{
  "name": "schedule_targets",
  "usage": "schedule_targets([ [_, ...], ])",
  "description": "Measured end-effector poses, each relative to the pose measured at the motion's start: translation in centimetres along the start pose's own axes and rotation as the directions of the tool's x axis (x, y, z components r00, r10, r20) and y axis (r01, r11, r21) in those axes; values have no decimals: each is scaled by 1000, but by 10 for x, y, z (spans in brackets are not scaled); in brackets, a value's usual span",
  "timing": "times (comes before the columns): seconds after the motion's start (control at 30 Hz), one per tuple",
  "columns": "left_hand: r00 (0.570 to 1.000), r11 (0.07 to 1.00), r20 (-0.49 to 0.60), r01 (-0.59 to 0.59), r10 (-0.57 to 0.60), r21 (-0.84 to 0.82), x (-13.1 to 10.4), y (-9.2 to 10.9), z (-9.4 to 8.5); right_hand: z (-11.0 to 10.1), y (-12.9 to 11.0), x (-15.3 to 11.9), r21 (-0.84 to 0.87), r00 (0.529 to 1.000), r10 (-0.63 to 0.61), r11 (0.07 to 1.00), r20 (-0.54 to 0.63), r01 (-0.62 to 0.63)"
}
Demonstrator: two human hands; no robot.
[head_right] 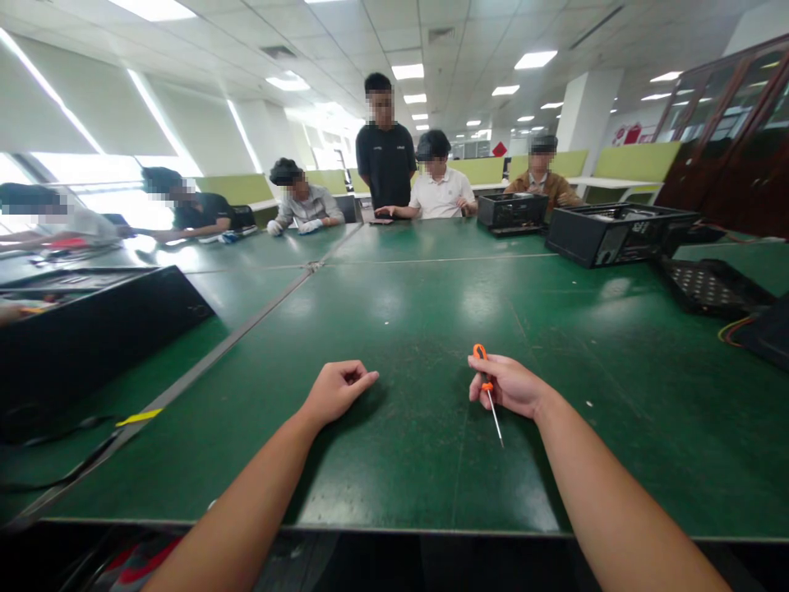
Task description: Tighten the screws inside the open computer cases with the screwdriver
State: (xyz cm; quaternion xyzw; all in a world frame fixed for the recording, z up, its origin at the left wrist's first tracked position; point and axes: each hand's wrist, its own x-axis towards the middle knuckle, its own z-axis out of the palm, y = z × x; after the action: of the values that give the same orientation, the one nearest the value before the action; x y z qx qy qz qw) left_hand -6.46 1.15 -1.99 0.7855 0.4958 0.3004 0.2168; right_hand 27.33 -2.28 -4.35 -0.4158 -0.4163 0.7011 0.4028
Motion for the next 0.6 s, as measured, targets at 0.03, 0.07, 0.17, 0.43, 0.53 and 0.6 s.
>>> schedule_targets([
  [0.03,1000,1000,-1,0,0,-1,0,0,0,1,0,0,-4,1000,2,1000,1,-2],
  [0.07,1000,1000,-2,-1,1,-2,0,-1,0,2,-1,0,-8,1000,4,1000,6,-4],
  [0.17,1000,1000,-2,-3,3,-1,0,-2,0,3,-2,-2,-25,1000,4,1000,27,-3],
  [0.43,1000,1000,-1,-12,12,13,-1,-2,0,16,-7,-6,-132,1000,8,991,11,-6],
  [0.53,999,999,18,-32,31,21,-2,4,-3,40,-8,-38,-151,998,-65,987,-11,62],
  [0.6,997,998,49,-64,63,25,-2,14,-4,54,-1,-74,-130,994,-105,986,32,108],
])
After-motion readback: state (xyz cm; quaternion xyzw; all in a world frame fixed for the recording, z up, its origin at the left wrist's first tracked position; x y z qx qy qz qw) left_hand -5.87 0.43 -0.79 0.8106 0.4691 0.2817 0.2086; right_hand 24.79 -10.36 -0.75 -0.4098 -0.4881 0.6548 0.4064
